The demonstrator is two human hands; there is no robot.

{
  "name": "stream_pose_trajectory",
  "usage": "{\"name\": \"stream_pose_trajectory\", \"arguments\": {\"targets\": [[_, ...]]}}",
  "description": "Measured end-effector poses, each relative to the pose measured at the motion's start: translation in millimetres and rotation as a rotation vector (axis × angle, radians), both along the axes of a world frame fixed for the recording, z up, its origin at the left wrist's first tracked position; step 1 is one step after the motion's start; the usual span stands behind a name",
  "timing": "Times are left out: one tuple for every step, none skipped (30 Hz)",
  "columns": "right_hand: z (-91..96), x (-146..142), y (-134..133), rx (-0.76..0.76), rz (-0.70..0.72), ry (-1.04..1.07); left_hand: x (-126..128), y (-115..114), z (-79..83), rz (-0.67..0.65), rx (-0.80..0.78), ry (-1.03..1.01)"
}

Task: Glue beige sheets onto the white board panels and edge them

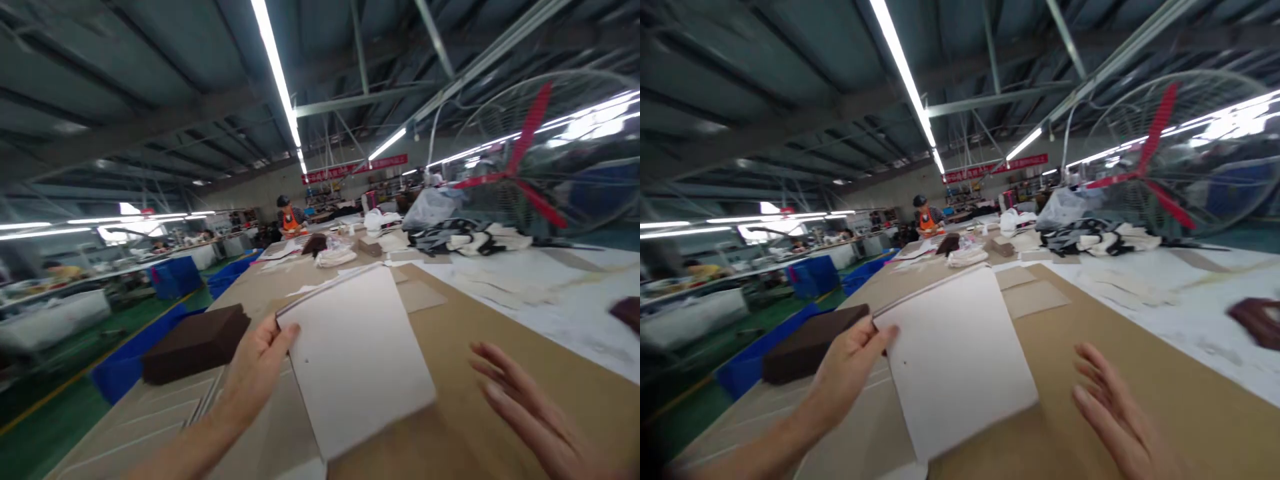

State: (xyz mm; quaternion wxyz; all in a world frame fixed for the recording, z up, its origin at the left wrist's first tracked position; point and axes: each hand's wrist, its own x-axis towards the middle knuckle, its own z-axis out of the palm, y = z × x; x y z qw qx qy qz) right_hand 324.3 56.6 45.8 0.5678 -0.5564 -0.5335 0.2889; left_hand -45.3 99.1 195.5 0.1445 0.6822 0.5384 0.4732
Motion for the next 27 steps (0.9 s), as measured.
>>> {"name": "stream_pose_trajectory", "arguments": {"targets": [[8.5,6,-9,-0.041,0.006,0.007,23,-5,-14.3,-0.113,-0.112,-0.125],[14.5,10,-18,-0.087,0.014,0.013,44,-10,-27.9,-0.207,-0.200,-0.212],[17.6,13,-27,-0.130,0.027,0.016,62,-15,-40.4,-0.287,-0.274,-0.289],[17.8,17,-36,-0.165,0.027,0.012,78,-18,-51.7,-0.336,-0.318,-0.325],[15.5,20,-44,-0.184,0.009,0.001,92,-20,-61.5,-0.367,-0.345,-0.337],[11.6,24,-52,-0.191,-0.016,-0.015,103,-22,-70.1,-0.383,-0.359,-0.338],[6.8,28,-60,-0.186,-0.047,-0.033,113,-22,-77.6,-0.388,-0.367,-0.332],[2.0,33,-66,-0.174,-0.080,-0.055,121,-22,-84.3,-0.388,-0.375,-0.327],[-2.0,38,-72,-0.162,-0.109,-0.079,127,-21,-90.3,-0.387,-0.393,-0.331],[-4.7,43,-77,-0.155,-0.121,-0.099,133,-21,-95.8,-0.393,-0.421,-0.348],[-6.0,47,-80,-0.149,-0.124,-0.116,137,-20,-100.7,-0.402,-0.455,-0.371],[-5.9,50,-83,-0.142,-0.124,-0.125,141,-19,-105.1,-0.411,-0.490,-0.391],[-4.5,52,-85,-0.136,-0.119,-0.122,145,-18,-108.9,-0.416,-0.524,-0.407],[-2.2,52,-85,-0.133,-0.105,-0.101,148,-16,-112.0,-0.422,-0.553,-0.421],[0.6,52,-86,-0.141,-0.083,-0.053,151,-15,-114.4,-0.428,-0.577,-0.434],[3.6,51,-85,-0.152,-0.065,0.019,153,-15,-116.1,-0.433,-0.599,-0.451],[6.3,48,-84,-0.164,-0.056,0.105,154,-14,-117.2,-0.434,-0.619,-0.471],[8.3,46,-83,-0.172,-0.061,0.194,156,-15,-117.9,-0.434,-0.637,-0.496],[9.5,43,-81,-0.182,-0.073,0.279,156,-16,-118.4,-0.434,-0.655,-0.523],[9.6,40,-79,-0.191,-0.090,0.355,156,-18,-119.0,-0.437,-0.682,-0.546],[8.7,38,-77,-0.197,-0.109,0.421,156,-22,-119.7,-0.450,-0.716,-0.562],[7.0,35,-75,-0.197,-0.128,0.477,156,-27,-120.6,-0.482,-0.756,-0.572],[4.8,34,-74,-0.190,-0.150,0.536,156,-32,-121.6,-0.538,-0.797,-0.567],[2.4,32,-73,-0.180,-0.182,0.597,156,-39,-122.5,-0.601,-0.833,-0.548],[0.2,30,-73,-0.172,-0.222,0.660,156,-45,-122.9,-0.656,-0.858,-0.520],[-1.7,28,-75,-0.174,-0.261,0.720,156,-51,-122.4,-0.689,-0.870,-0.489],[-3.2,26,-78,-0.187,-0.278,0.773,156,-55,-120.7,-0.696,-0.873,-0.463]]}}
